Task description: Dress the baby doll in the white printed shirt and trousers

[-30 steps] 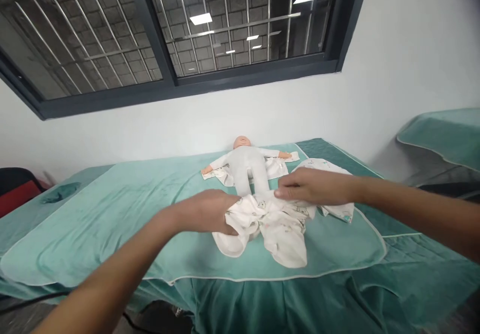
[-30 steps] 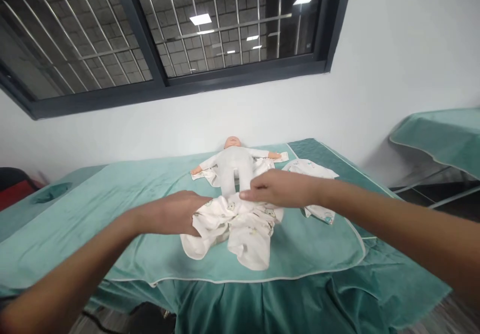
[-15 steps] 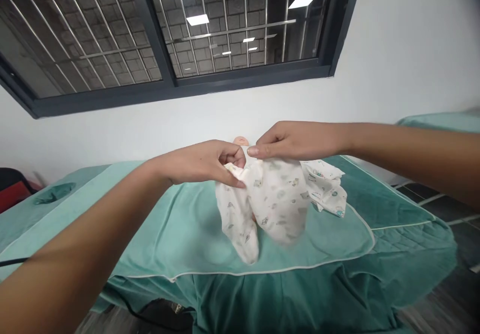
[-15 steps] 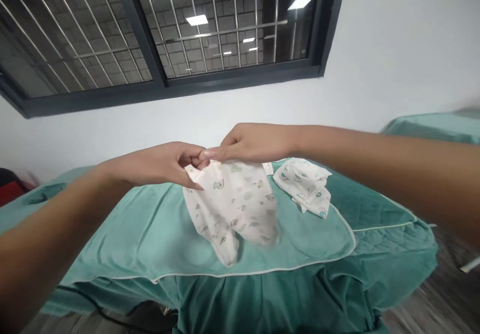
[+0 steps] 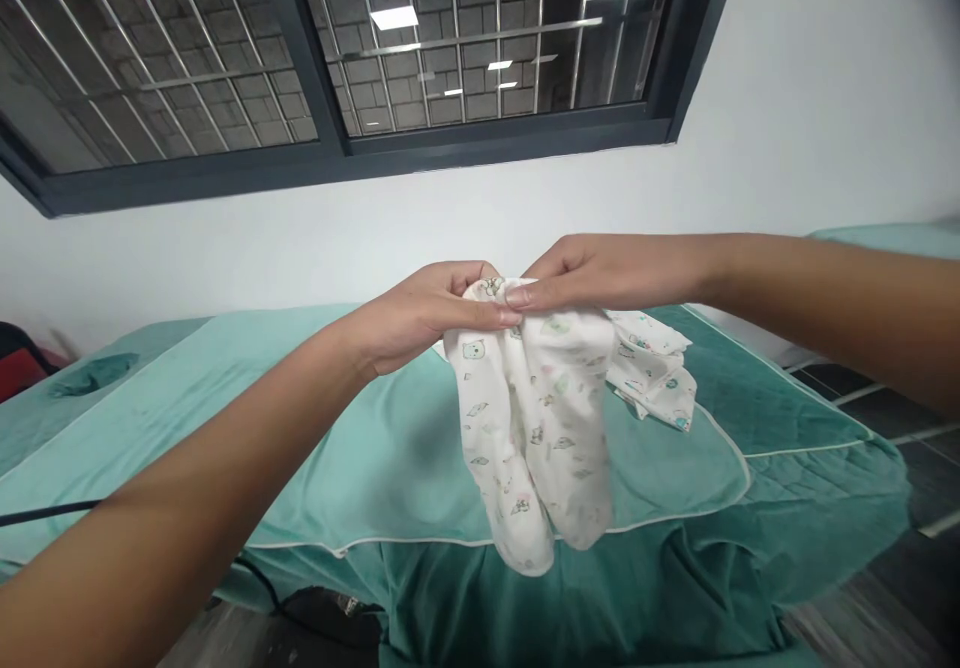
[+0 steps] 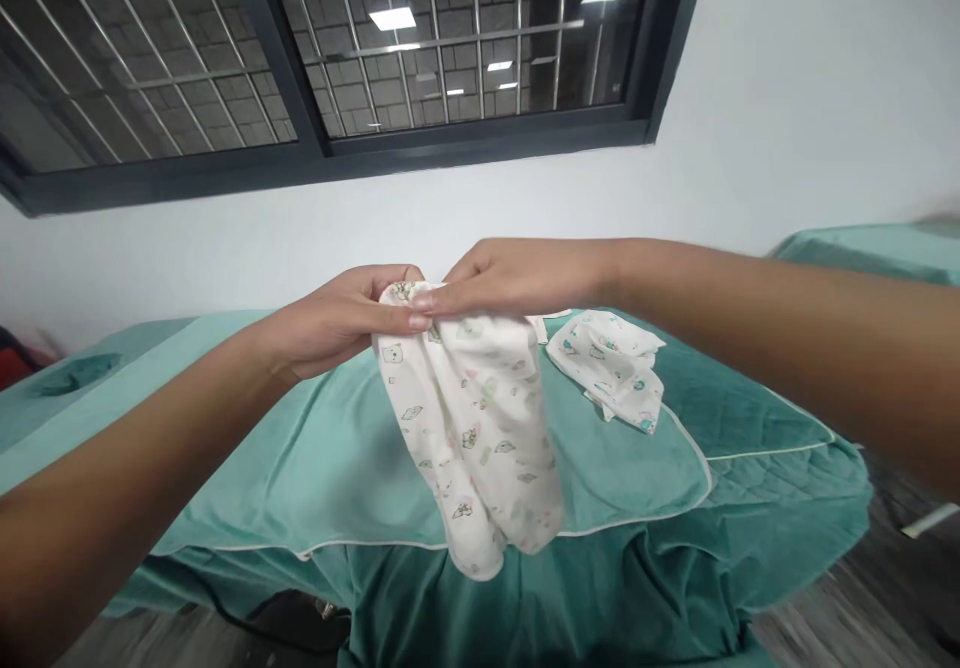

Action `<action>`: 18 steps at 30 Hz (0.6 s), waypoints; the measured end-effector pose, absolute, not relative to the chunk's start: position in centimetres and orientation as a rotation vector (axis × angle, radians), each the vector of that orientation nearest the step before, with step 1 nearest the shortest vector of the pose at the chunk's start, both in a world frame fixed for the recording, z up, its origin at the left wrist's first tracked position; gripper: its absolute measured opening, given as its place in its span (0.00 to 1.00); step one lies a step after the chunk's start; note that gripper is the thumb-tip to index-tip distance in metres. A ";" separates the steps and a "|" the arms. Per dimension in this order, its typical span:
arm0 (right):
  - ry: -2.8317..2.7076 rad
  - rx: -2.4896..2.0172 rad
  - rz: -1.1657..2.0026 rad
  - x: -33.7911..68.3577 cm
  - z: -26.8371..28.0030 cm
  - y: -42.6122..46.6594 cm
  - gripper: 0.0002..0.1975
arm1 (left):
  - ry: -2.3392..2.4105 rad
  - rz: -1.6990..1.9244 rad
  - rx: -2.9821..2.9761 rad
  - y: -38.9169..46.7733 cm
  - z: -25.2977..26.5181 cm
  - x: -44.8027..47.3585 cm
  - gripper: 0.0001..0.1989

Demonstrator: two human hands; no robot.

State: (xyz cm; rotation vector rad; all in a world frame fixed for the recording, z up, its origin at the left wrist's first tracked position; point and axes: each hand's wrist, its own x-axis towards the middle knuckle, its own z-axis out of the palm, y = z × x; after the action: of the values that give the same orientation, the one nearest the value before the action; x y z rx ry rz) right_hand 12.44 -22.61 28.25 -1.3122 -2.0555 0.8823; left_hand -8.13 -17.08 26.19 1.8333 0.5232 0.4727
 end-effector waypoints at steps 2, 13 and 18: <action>-2.003 -1.265 1.008 12.3 27.6 -22.5 0.20 | 0.557 0.571 1.876 -17.2 26.3 -8.0 0.14; -1.865 -1.110 1.133 13.0 26.9 -22.1 0.19 | 0.759 0.545 2.436 -17.3 28.0 -9.2 0.17; -2.000 -1.197 0.868 15.2 28.0 -22.4 0.18 | 0.882 0.690 2.610 -15.5 27.9 -10.7 0.19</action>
State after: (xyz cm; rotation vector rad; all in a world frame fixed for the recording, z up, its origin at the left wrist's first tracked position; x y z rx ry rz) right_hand 15.22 -22.42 27.98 -1.1970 -2.0005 0.8676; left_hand -10.74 -15.46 27.86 2.6100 0.8822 0.6901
